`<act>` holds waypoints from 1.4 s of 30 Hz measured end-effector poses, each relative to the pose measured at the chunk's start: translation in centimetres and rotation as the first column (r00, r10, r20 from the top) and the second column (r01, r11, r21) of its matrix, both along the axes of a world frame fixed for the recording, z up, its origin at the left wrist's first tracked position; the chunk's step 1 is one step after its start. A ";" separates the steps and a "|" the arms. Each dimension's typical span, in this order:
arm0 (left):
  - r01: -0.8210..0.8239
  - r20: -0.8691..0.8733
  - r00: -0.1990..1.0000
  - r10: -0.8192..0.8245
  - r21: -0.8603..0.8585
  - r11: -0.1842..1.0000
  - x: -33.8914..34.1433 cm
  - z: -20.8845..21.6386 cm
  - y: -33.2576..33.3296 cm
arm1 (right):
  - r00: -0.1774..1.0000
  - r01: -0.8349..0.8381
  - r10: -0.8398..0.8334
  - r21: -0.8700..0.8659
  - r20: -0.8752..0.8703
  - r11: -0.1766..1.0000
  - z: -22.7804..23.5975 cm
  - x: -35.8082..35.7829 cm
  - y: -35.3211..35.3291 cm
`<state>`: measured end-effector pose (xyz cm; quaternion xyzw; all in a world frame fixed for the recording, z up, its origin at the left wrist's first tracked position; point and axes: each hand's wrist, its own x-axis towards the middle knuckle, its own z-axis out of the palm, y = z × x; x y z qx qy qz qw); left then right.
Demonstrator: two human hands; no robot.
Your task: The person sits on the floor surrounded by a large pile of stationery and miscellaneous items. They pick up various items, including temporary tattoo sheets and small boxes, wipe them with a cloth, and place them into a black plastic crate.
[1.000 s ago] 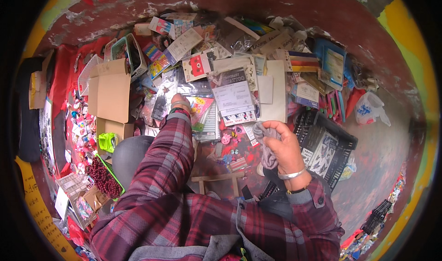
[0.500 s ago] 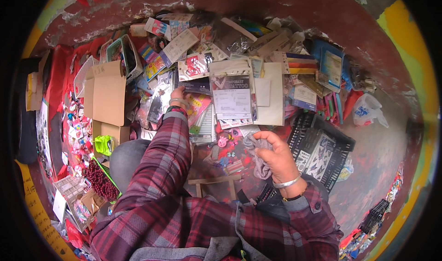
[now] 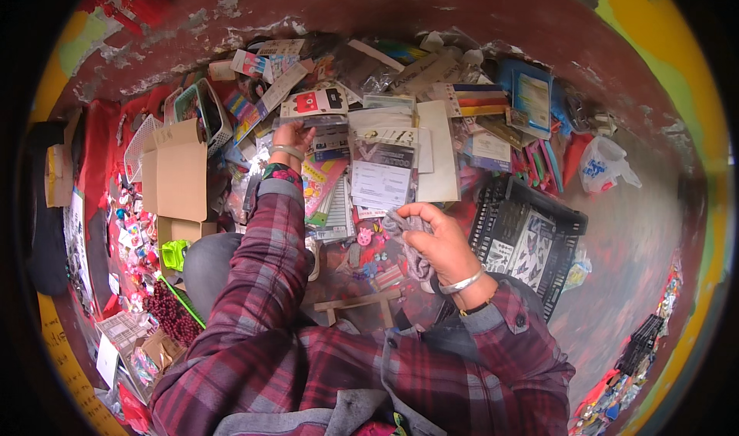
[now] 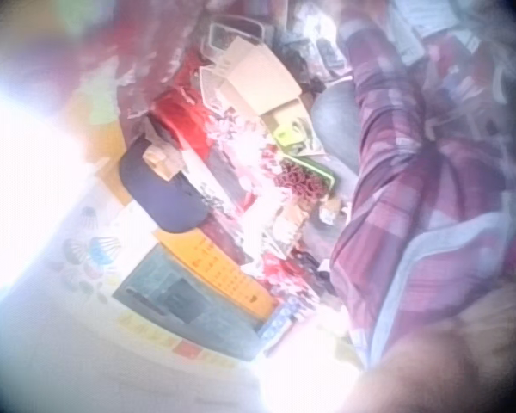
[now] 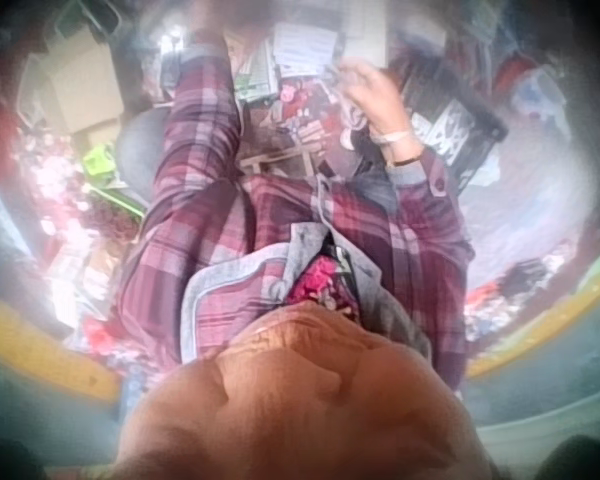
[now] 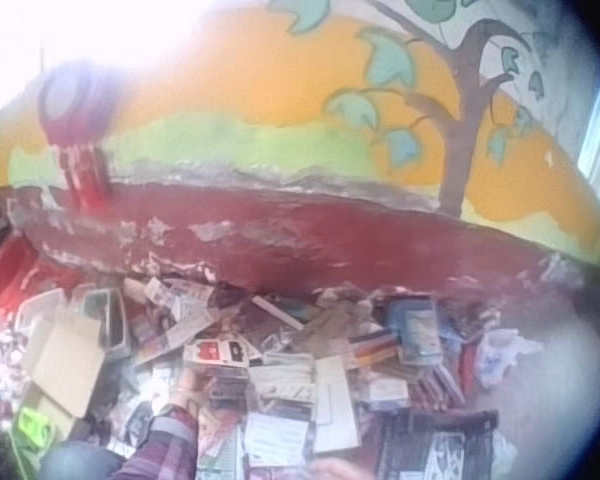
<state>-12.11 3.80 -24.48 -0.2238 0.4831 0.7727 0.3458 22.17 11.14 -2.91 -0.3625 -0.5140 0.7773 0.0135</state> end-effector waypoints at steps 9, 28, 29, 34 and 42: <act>0.088 -0.150 0.987 -0.052 0.247 0.965 6.5 14.6 2.9 | 0.960 -0.275 0.279 0.228 0.015 0.934 0.5 0.3 -0.7; 0.853 -0.210 0.418 -0.884 -0.246 0.461 19.4 -3.9 0.9 | 0.653 -0.709 0.724 0.516 0.221 0.481 0.1 0.5 -2.2; 0.766 -0.335 0.343 -0.878 -0.442 0.468 18.3 -6.8 0.0 | 0.648 -0.711 0.732 0.513 0.212 0.480 0.3 0.2 -2.3; -0.106 -0.451 0.720 -0.528 -0.823 0.558 13.4 -11.7 -5.3 | 0.614 -0.752 0.760 0.451 0.212 0.481 0.6 -0.7 -2.2; 0.076 0.079 0.974 -0.213 -0.997 -0.021 10.2 -9.6 -11.5 | 0.648 -0.715 0.735 0.493 0.200 0.496 0.3 -0.8 -2.0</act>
